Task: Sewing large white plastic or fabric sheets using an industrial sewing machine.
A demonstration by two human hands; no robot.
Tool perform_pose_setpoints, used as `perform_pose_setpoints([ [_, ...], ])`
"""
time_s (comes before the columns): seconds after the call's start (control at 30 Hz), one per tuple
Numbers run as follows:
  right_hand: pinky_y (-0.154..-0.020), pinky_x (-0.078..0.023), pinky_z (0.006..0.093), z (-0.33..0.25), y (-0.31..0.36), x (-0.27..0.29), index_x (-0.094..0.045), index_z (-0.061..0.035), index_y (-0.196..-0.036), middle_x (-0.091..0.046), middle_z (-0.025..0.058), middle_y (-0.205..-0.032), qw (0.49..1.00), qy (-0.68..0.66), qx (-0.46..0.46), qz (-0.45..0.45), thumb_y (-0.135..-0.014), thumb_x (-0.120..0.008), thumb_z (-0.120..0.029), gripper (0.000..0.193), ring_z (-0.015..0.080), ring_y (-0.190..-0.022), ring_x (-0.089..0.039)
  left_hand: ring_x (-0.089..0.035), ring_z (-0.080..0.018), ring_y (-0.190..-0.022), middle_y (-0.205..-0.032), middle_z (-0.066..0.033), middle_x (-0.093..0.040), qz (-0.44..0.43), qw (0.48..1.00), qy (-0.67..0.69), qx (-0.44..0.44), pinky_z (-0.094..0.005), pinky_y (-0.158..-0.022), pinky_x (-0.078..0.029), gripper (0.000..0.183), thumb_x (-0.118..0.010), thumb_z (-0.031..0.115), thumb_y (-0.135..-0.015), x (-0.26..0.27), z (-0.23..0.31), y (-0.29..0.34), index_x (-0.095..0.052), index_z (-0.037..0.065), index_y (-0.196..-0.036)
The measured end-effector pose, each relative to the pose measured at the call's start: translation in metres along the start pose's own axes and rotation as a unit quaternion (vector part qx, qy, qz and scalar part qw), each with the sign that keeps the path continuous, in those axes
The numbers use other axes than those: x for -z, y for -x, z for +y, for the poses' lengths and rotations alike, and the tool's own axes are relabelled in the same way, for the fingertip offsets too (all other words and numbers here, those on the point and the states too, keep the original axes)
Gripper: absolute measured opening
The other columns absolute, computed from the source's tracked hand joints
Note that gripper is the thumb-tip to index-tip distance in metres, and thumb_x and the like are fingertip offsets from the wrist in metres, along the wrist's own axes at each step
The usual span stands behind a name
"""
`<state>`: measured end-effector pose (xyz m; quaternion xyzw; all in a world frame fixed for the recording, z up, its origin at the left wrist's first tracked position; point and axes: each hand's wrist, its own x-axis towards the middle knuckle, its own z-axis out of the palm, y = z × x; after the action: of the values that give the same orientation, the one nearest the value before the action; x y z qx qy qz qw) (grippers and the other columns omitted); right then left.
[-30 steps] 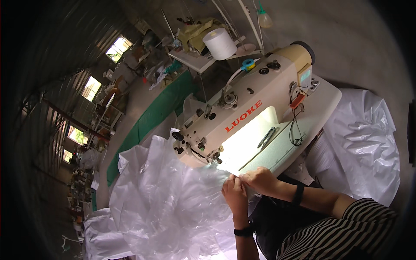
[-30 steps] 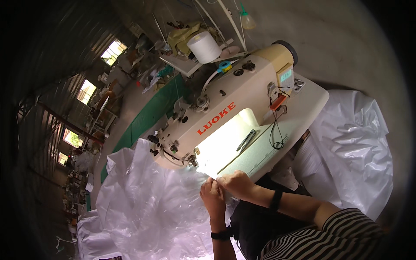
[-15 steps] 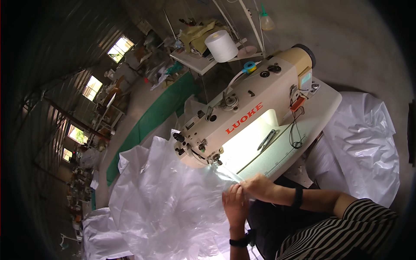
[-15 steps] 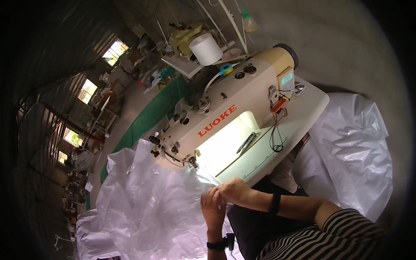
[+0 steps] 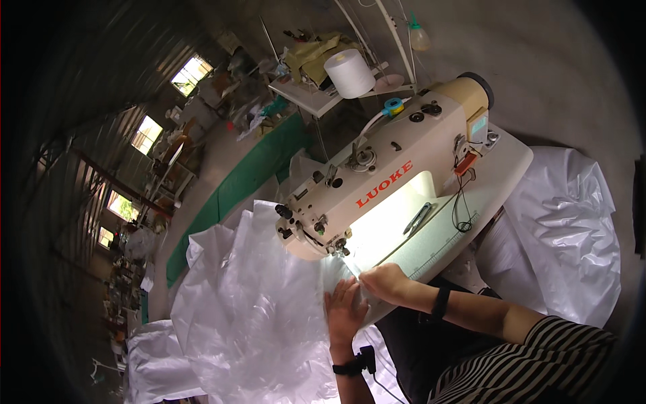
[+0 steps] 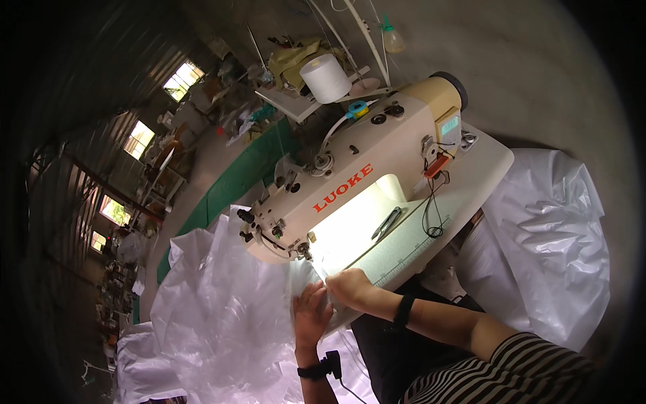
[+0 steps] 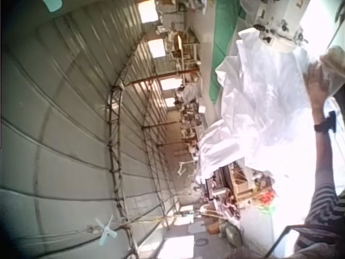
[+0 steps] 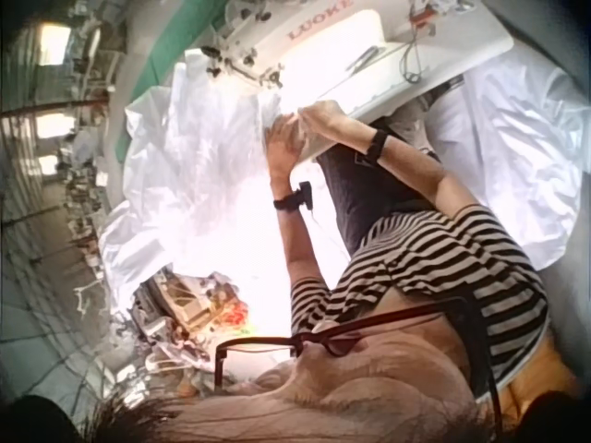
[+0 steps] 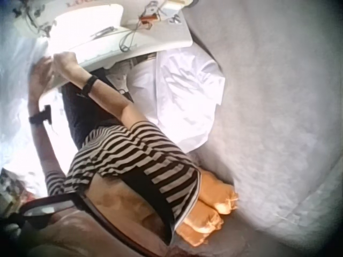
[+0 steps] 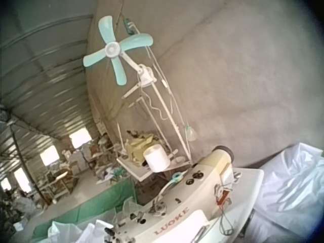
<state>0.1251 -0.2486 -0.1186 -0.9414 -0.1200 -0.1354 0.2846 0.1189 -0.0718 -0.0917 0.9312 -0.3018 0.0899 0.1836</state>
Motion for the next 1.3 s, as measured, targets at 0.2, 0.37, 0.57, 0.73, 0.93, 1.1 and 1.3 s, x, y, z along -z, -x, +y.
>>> perform_pose_setpoints([
  [0.2, -0.065, -0.054, 0.0403, 0.006, 0.001, 0.013, -0.069, -0.0137, -0.086, -0.069, 0.0101, -0.076, 0.998, -0.068, -0.017, -0.004, -0.088, -0.060, -0.021, 0.012, 0.0311, -0.072, -0.069, -0.054, -0.0238, -0.126, -0.126, 0.0011, -0.065, 0.052, 0.998, 0.040, 0.018, -0.0580, -0.108, -0.032, 0.029, -0.077, 0.019, -0.077, -0.014, -0.006, -0.002, -0.069, 0.016, -0.105],
  [0.37, -0.064, -0.054, 0.0413, 0.011, 0.003, 0.015, -0.069, -0.0146, -0.086, -0.070, 0.0106, -0.078, 0.991, -0.131, -0.005, 0.041, -0.089, -0.058, -0.023, 0.015, 0.0316, -0.072, -0.069, -0.059, -0.0236, -0.119, -0.121, 0.0011, -0.067, 0.067, 0.995, 0.074, -0.015, -0.0584, -0.107, -0.032, 0.020, -0.076, 0.016, -0.078, -0.027, -0.006, -0.013, -0.070, 0.015, -0.097],
  [0.57, -0.068, -0.054, 0.0407, 0.026, 0.002, 0.020, -0.073, -0.0190, -0.097, -0.071, 0.0104, -0.082, 0.995, -0.086, 0.021, -0.033, -0.089, -0.059, -0.023, 0.017, 0.0300, -0.076, -0.070, -0.062, -0.0267, -0.110, -0.110, -0.0054, -0.067, 0.093, 0.993, 0.077, 0.005, -0.0514, -0.104, -0.036, 0.024, -0.078, 0.012, -0.074, -0.017, 0.022, -0.003, -0.067, 0.012, -0.095],
  [0.73, -0.075, -0.055, 0.0396, 0.033, -0.003, 0.030, -0.074, -0.0217, -0.106, -0.072, 0.0107, -0.086, 0.993, -0.047, 0.047, -0.099, -0.085, -0.060, -0.021, 0.025, 0.0290, -0.081, -0.070, -0.062, -0.0287, -0.098, -0.101, -0.0062, -0.066, 0.112, 0.992, 0.057, -0.013, -0.0459, -0.096, -0.042, 0.023, -0.079, 0.012, -0.072, -0.017, 0.015, -0.009, -0.066, 0.010, -0.091],
  [0.93, -0.073, -0.054, 0.0395, 0.037, -0.007, 0.041, -0.071, -0.0186, -0.107, -0.071, 0.0100, -0.092, 0.986, -0.040, 0.126, -0.097, -0.084, -0.066, -0.019, 0.023, 0.0284, -0.083, -0.070, -0.062, -0.0281, -0.086, -0.094, -0.0079, -0.065, 0.132, 0.982, 0.088, 0.099, -0.0393, -0.080, -0.049, 0.021, -0.079, 0.011, -0.070, -0.031, -0.007, -0.038, -0.066, 0.008, -0.086],
  [1.1, -0.070, -0.054, 0.0367, 0.044, -0.011, 0.039, -0.068, -0.0147, -0.098, -0.069, 0.0068, -0.092, 0.984, -0.021, 0.170, -0.051, -0.087, -0.066, -0.022, 0.013, 0.0274, -0.080, -0.069, -0.062, -0.0253, -0.081, -0.087, -0.0070, -0.063, 0.128, 0.982, 0.072, 0.123, -0.0377, -0.077, -0.049, 0.020, -0.079, 0.011, -0.070, -0.033, -0.009, -0.045, -0.065, 0.008, -0.084],
  [1.3, -0.065, -0.053, 0.0357, 0.048, -0.021, 0.019, -0.068, -0.0147, -0.092, -0.065, 0.0054, -0.082, 0.980, -0.039, 0.196, -0.012, -0.089, -0.065, -0.022, 0.009, 0.0259, -0.075, -0.067, -0.063, -0.0277, -0.089, -0.098, -0.0070, -0.066, 0.176, 0.970, 0.160, 0.057, -0.0391, -0.081, -0.049, 0.023, -0.079, 0.010, -0.070, -0.030, -0.012, -0.039, -0.067, 0.007, -0.089],
])
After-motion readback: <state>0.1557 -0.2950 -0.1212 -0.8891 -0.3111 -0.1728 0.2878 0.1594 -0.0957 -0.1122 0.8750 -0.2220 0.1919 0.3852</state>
